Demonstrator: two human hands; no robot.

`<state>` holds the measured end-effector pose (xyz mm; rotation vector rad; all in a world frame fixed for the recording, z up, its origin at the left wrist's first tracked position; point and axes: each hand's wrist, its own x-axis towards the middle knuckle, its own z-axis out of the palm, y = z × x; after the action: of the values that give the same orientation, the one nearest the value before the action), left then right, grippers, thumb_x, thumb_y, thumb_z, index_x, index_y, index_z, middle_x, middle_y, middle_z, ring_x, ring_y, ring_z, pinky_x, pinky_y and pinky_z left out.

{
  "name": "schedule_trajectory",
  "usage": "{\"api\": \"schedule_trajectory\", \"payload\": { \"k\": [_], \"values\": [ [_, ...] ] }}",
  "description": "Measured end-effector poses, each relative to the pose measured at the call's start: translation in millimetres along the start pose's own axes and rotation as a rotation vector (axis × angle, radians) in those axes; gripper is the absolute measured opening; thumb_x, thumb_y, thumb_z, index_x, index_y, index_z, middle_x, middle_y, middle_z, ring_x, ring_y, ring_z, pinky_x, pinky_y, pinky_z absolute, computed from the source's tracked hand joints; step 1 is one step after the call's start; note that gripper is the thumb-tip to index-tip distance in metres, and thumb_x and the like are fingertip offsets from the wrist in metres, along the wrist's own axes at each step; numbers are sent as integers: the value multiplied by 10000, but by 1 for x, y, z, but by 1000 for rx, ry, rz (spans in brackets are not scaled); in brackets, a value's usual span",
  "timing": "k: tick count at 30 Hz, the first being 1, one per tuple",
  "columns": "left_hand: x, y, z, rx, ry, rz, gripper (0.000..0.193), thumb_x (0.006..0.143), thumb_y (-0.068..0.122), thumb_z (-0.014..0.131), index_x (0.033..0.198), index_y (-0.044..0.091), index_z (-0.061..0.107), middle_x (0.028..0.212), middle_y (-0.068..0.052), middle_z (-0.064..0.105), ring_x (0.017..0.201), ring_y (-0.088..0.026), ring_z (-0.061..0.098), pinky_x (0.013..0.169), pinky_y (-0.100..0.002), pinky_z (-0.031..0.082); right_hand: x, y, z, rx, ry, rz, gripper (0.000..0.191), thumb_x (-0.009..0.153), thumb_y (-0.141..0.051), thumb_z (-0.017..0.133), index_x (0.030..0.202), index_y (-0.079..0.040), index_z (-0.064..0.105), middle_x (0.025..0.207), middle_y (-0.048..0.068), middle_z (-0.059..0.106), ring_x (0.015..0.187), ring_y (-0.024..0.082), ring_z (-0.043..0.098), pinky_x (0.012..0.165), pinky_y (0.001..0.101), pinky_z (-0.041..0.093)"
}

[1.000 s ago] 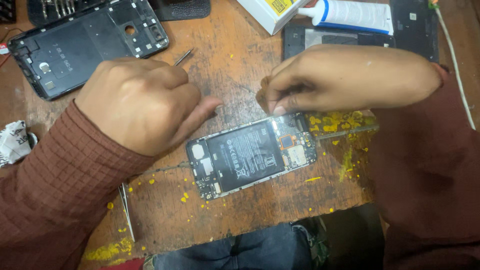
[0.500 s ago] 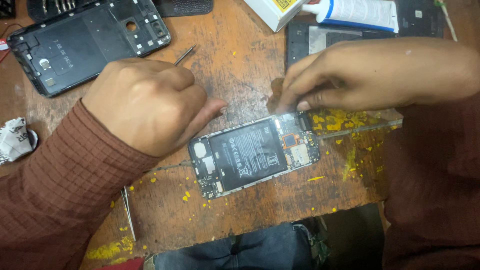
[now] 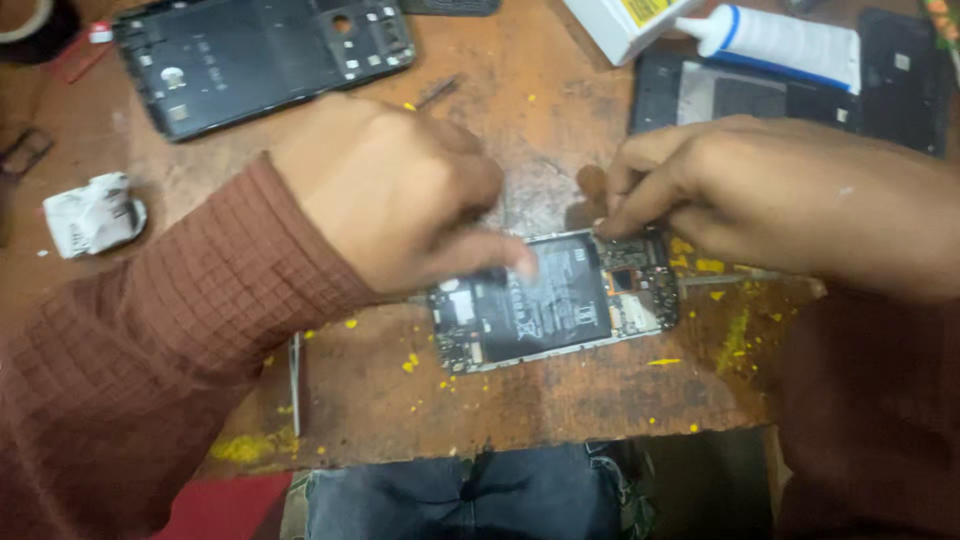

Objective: The person disassembles a smartphone by removing screws and prying open the casing. They then place a battery into the phone chassis and reattach the back cover, completing the reassembly.

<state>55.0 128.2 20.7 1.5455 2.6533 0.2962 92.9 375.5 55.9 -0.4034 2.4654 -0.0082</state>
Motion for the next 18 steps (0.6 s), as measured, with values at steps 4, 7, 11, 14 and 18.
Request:
{"api": "schedule_trajectory", "payload": {
  "k": [4, 7, 11, 14, 18],
  "values": [
    [-3, 7, -1, -224, -29, 24, 686, 636, 713, 779, 905, 85, 717, 871, -107, 700, 786, -335, 693, 628, -490, 532, 7, 14, 8, 80, 110, -162, 308, 842, -83, 646, 1086, -173, 812, 1014, -32, 738, 889, 151, 689, 825, 315, 569],
    [-3, 12, 3, -211, -41, 15, 740, 599, 677, 820, 972, 56, 667, 955, -138, 683, 906, -380, 670, 695, -516, 523, 8, 17, 12, 46, 127, -264, 343, 779, -198, 683, 1099, -148, 798, 1059, 1, 712, 910, 177, 700, 803, 343, 579],
    [0, 15, 9, -217, -27, 11, 747, 581, 619, 862, 981, 32, 631, 933, -140, 679, 962, -374, 663, 755, -498, 526, 8, 8, 12, -175, -81, 34, 565, 751, -537, 790, 1213, -216, 744, 1056, -23, 683, 944, 152, 700, 844, 337, 609],
    [5, 15, 10, -251, -161, -60, 741, 586, 595, 873, 1031, 56, 627, 925, -126, 674, 920, -332, 671, 788, -479, 526, 9, -1, 10, -260, -86, 39, 684, 670, -621, 732, 1196, -185, 698, 1050, 0, 675, 973, 168, 698, 855, 355, 588],
    [1, 8, 7, -348, -13, 64, 693, 613, 568, 890, 988, 36, 652, 916, -125, 688, 884, -337, 676, 749, -480, 525, 17, -8, 13, -213, -1, 9, 814, 578, -653, 746, 1237, -187, 640, 1025, 7, 707, 952, 199, 719, 790, 385, 604]
  ]
}}
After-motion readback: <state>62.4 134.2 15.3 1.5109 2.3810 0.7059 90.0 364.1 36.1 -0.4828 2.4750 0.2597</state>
